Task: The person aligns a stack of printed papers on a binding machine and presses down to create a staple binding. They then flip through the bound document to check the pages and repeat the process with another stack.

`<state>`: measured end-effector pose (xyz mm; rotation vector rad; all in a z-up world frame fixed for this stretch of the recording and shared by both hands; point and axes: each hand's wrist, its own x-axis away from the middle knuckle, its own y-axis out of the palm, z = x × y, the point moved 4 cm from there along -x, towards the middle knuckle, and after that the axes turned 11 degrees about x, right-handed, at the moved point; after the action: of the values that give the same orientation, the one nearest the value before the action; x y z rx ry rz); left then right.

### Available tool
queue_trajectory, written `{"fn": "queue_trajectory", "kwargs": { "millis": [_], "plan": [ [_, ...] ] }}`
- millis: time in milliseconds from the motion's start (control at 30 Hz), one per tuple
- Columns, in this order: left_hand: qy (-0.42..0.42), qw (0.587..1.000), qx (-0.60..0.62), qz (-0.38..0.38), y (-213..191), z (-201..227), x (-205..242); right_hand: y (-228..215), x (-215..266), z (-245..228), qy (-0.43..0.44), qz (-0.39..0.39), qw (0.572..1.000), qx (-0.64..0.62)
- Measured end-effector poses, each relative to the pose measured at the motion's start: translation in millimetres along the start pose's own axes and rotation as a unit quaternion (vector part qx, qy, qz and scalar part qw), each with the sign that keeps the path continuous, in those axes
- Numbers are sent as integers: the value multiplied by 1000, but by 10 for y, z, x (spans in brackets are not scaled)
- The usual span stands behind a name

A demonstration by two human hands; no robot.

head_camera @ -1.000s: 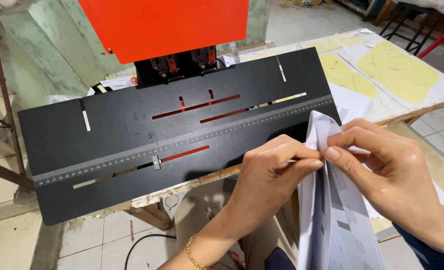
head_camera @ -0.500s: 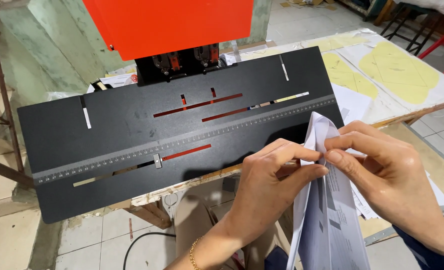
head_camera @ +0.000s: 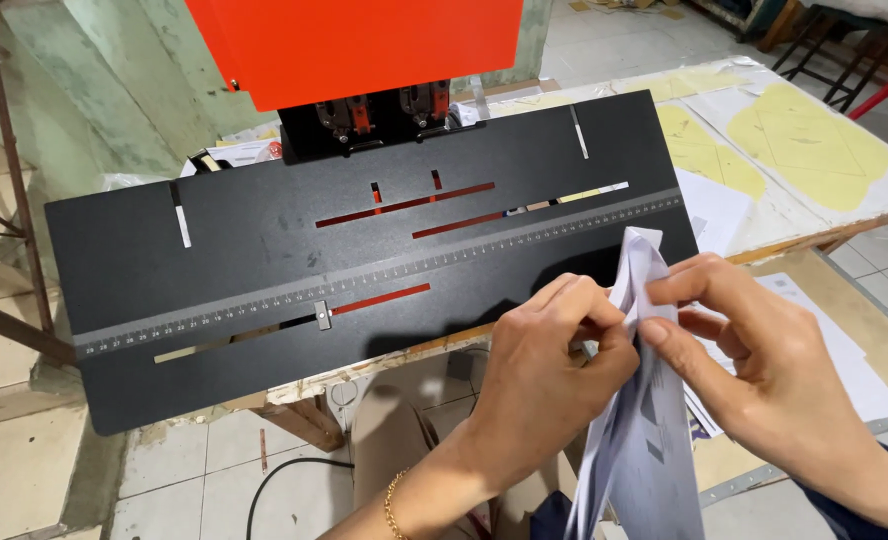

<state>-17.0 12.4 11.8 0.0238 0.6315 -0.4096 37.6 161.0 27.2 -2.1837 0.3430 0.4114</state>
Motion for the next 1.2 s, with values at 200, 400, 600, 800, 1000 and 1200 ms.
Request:
{"fn": "queue_trajectory", "kwargs": {
  "millis": [200, 400, 600, 800, 1000, 1200],
  "plan": [
    [-5, 996, -71, -60, -13, -34, -19, -113, -69, 198, 69, -11, 997, 10],
    [-108, 957, -166, -211, -228, 70, -116, -365, -262, 413, -38, -178, 945, 271],
    [-114, 959, -127, -228, -271, 120, -146, -335, -341, 340, -162, -286, 908, 259],
    [-74, 958, -189, -201, 20, -236, -46, -182, -387, 108, -186, -336, 871, 305],
    [-137, 939, -236, -210, -101, -372, -203, -322, -589, 262, 17, -373, 834, 407],
    [-188, 913, -178, -315, -224, -78, -376, -493, -603, 862, -35, -357, 809, 465]
  ]
}}
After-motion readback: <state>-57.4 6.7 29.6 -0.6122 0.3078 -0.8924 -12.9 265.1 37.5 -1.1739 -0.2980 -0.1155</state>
